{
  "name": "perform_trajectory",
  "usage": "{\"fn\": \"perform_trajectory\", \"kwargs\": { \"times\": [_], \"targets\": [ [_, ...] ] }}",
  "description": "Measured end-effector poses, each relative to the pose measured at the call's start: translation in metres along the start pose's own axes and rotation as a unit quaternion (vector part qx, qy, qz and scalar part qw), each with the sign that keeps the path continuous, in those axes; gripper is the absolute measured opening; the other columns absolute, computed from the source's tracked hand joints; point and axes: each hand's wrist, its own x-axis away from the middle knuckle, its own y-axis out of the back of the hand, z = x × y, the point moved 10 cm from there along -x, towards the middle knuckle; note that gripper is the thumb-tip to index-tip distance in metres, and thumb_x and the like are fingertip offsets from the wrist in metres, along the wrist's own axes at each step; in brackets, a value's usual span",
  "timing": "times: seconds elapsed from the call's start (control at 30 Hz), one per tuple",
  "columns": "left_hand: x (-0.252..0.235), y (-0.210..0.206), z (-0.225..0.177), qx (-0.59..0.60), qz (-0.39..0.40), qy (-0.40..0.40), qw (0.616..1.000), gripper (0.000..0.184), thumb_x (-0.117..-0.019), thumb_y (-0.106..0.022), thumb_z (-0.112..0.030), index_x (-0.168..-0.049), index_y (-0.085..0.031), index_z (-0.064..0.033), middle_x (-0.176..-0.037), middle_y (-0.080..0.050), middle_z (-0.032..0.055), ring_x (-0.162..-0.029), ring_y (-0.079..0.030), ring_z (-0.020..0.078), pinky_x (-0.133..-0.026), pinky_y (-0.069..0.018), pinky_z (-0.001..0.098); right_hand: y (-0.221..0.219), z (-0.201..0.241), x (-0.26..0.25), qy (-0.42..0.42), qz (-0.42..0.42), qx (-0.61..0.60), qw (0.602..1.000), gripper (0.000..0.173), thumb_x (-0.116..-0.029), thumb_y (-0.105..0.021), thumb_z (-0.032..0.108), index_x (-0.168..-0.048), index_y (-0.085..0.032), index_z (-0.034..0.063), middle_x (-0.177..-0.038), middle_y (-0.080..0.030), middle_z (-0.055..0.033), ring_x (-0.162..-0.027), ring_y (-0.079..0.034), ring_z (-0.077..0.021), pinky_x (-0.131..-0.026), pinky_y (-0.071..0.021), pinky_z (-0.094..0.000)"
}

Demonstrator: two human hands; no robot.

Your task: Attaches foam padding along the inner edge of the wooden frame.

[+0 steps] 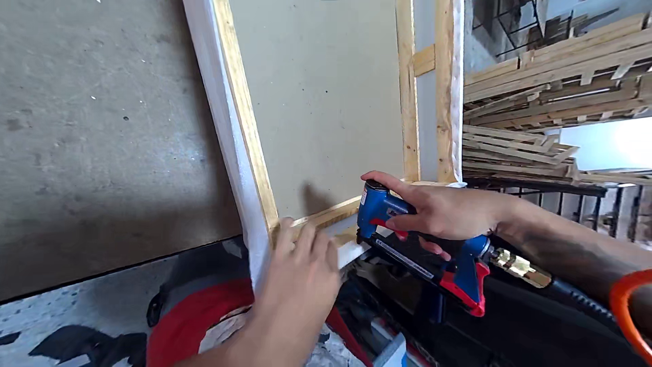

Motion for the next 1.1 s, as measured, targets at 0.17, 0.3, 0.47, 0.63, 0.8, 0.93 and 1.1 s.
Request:
{"fn": "perform_trajectory", "kwargs": {
  "times": [0.17,0.3,0.47,0.63,0.8,0.93,1.1],
  "targets": [
    [0.045,-0.009,0.025,0.003,0.010,-0.060,0.998,0.046,-0.1046,-0.049,-0.047,-0.095,-0.075,-0.0100,-0.133,-0.064,0.0109,-0.134,-0.055,0.0345,-0.112,-0.0171,0.0829,-0.019,0.021,0.007,0.017,0.000,-0.016,1.000,0.078,-0.1071,-0.055,0.015,-0.161,-0.008,0.0475,-0.096,-0.068,-0.0179,-0.046,-0.063,-0.0284,-0.042,-0.0594,-0.0450],
    [0.049,-0.004,0.037,0.078,-0.095,0.009,0.992,0.040,-0.1024,-0.051,-0.040,-0.085,-0.078,-0.0160,-0.137,-0.063,0.0034,-0.140,-0.050,0.0254,-0.120,-0.0087,0.0767,-0.032,0.029,0.003,0.025,0.018,-0.005,1.000,0.079,-0.1069,-0.055,0.013,-0.161,-0.008,0.0466,-0.093,-0.068,-0.0177,-0.047,-0.064,-0.0287,-0.042,-0.0591,-0.0446],
    [0.055,0.010,0.046,0.114,-0.182,0.080,0.973,0.020,-0.0938,-0.067,-0.033,-0.102,-0.076,-0.0168,-0.161,-0.042,0.0066,-0.157,-0.022,0.0309,-0.122,-0.0039,0.0730,-0.046,0.044,0.004,0.044,0.030,-0.009,0.999,0.079,-0.1068,-0.055,0.014,-0.161,-0.008,0.0476,-0.096,-0.067,-0.0175,-0.045,-0.061,-0.0276,-0.040,-0.0579,-0.0437],
    [0.072,0.001,0.060,0.160,-0.236,0.107,0.952,0.042,-0.0937,-0.067,-0.040,-0.125,-0.059,-0.0141,-0.163,-0.036,0.0116,-0.157,-0.021,0.0314,-0.123,-0.0088,0.0707,-0.061,0.058,0.002,0.058,0.027,-0.020,0.998,0.080,-0.1060,-0.057,0.015,-0.161,-0.008,0.0465,-0.097,-0.068,-0.0178,-0.046,-0.063,-0.0291,-0.041,-0.0593,-0.0465],
    [0.097,-0.004,0.081,0.293,-0.282,0.078,0.910,0.026,-0.1046,-0.054,-0.030,-0.127,-0.053,-0.0165,-0.158,-0.044,0.0034,-0.153,-0.032,0.0256,-0.125,-0.0219,0.0625,-0.072,0.072,-0.004,0.073,0.037,-0.036,0.996,0.079,-0.1054,-0.059,0.017,-0.160,-0.010,0.0454,-0.098,-0.068,-0.0172,-0.045,-0.063,-0.0288,-0.040,-0.0588,-0.0473],
    [0.099,0.034,0.110,0.273,-0.331,0.049,0.902,0.034,-0.1037,-0.056,-0.026,-0.138,-0.050,-0.0266,-0.155,-0.047,-0.0049,-0.150,-0.038,0.0223,-0.124,-0.0279,0.0562,-0.079,0.078,-0.008,0.077,0.048,-0.030,0.995,0.079,-0.1057,-0.059,0.018,-0.160,-0.010,0.0462,-0.098,-0.067,-0.0172,-0.047,-0.063,-0.0276,-0.039,-0.0581,-0.0451],
    [0.018,0.105,0.132,0.042,-0.169,-0.098,0.980,0.058,-0.0889,-0.056,-0.024,-0.143,-0.050,-0.0060,-0.165,-0.033,0.0162,-0.156,-0.021,0.0393,-0.120,-0.0073,0.0756,-0.083,0.055,0.020,0.160,-0.039,0.013,0.986,0.087,-0.1019,-0.062,0.012,-0.160,-0.009,0.0509,-0.083,-0.068,-0.0083,-0.043,-0.060,-0.0192,-0.038,-0.0567,-0.0399]
  ]
}}
